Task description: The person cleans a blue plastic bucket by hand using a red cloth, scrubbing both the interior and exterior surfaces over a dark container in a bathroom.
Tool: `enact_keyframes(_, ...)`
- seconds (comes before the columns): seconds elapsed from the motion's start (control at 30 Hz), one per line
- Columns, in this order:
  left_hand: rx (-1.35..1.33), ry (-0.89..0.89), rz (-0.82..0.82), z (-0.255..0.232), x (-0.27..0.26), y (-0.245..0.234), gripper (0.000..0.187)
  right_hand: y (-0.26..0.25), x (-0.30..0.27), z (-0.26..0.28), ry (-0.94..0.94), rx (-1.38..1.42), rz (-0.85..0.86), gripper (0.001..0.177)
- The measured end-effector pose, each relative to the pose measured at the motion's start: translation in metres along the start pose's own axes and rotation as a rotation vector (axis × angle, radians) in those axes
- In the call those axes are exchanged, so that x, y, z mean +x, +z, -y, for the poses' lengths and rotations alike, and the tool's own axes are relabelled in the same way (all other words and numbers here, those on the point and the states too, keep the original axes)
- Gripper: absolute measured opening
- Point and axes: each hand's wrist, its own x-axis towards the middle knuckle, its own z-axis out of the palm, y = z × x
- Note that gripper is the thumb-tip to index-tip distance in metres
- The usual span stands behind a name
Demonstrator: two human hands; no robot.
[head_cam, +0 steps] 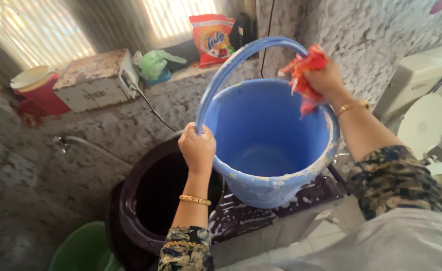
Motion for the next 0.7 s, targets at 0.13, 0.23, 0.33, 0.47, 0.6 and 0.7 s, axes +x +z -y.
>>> enact_keyframes(0.13, 0.067, -0.072, 0.058, 0.006, 0.01, 0.006, 0.016, -0.011, 0.003, -0.002, -0.156, -0.232, 0.006, 0.04)
enact_keyframes(0.23, 0.125, 0.038, 0.023, 0.018, 0.021, 0.007, 0.021, -0.01, 0.003, 0.016, -0.304, -0.585, -0.011, 0.039)
enact_keyframes(0.33, 0.151, -0.035, 0.102, 0.019, 0.026, 0.006, 0.025, -0.003, 0.003, 0.042, -0.238, -0.767, -0.006, 0.039)
enact_keyframes(0.47, 0.136, -0.028, 0.125, 0.018, 0.029, 0.014, 0.029, 0.001, 0.012, 0.077, -0.382, -0.98, -0.011, 0.037)
enact_keyframes(0.6, 0.15, -0.026, 0.156, 0.028, 0.033, 0.019, 0.025, 0.021, 0.019, 0.108, -0.624, -1.203, -0.002, 0.03)
enact_keyframes(0.7, 0.174, 0.029, 0.15, 0.028, 0.034, 0.026, 0.029, 0.038, 0.002, 0.132, -0.675, -1.207, 0.039, 0.038)
